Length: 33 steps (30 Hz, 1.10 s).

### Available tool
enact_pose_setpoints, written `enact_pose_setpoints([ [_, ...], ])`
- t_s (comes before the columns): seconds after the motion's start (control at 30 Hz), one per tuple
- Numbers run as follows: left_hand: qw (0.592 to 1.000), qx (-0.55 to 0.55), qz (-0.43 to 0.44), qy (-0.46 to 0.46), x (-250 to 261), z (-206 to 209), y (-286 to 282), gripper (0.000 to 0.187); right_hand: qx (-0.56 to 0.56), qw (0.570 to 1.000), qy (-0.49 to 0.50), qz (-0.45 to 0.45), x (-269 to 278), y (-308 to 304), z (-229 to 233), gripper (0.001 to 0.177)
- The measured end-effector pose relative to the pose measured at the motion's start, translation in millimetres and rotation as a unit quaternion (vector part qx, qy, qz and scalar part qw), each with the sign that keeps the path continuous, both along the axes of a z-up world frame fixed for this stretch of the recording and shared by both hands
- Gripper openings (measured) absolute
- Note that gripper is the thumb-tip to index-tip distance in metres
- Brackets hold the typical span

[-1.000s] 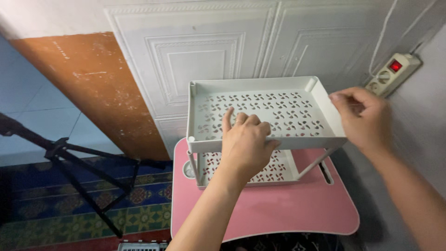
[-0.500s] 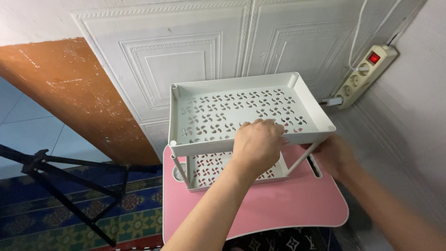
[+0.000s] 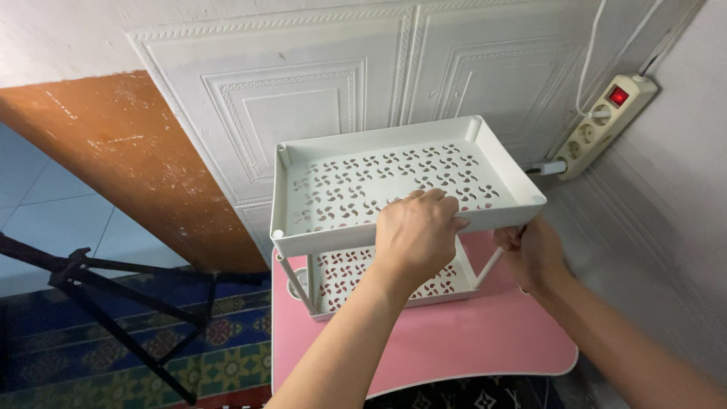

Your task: The person assembles a two-tier white plastic storage rack by inserting four white support rods into the corner holes of two perforated trays. They align the trays and secure the rods to form a stable structure on a pink table.

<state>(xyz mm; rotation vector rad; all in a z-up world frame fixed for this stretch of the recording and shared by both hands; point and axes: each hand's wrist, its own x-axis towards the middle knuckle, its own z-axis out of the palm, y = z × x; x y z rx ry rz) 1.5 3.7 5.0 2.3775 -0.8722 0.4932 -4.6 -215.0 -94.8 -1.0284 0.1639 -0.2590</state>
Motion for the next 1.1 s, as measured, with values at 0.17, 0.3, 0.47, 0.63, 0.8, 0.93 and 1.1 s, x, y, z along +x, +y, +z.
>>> enact_pose_setpoints([
  [0.17,1.0,-0.008,0.01,-0.006,2,5,6,0.019,0.013,0.998,-0.015,0.055,0,2,12,0.022],
  [0.3,0.999,-0.019,0.017,-0.024,6,10,13,0.019,0.082,0.991,0.007,0.103,-12,-2,28,0.026],
  [0.47,0.999,-0.012,0.025,-0.026,6,14,18,0.02,0.078,0.977,-0.047,0.191,-13,-10,32,0.033],
  [0.63,0.998,-0.005,0.032,-0.048,5,17,23,0.021,0.069,0.968,-0.043,0.239,-9,-19,23,0.029],
  [0.8,0.997,0.0,0.034,-0.072,3,17,21,0.017,0.119,0.954,-0.076,0.263,-4,-20,12,0.026],
  [0.93,0.997,0.001,0.027,-0.07,4,14,16,0.016,0.127,0.951,-0.076,0.27,-6,-19,7,0.027],
  [1.1,0.997,-0.022,0.026,-0.064,2,11,14,0.014,0.094,0.963,-0.062,0.245,-12,-11,11,0.037],
])
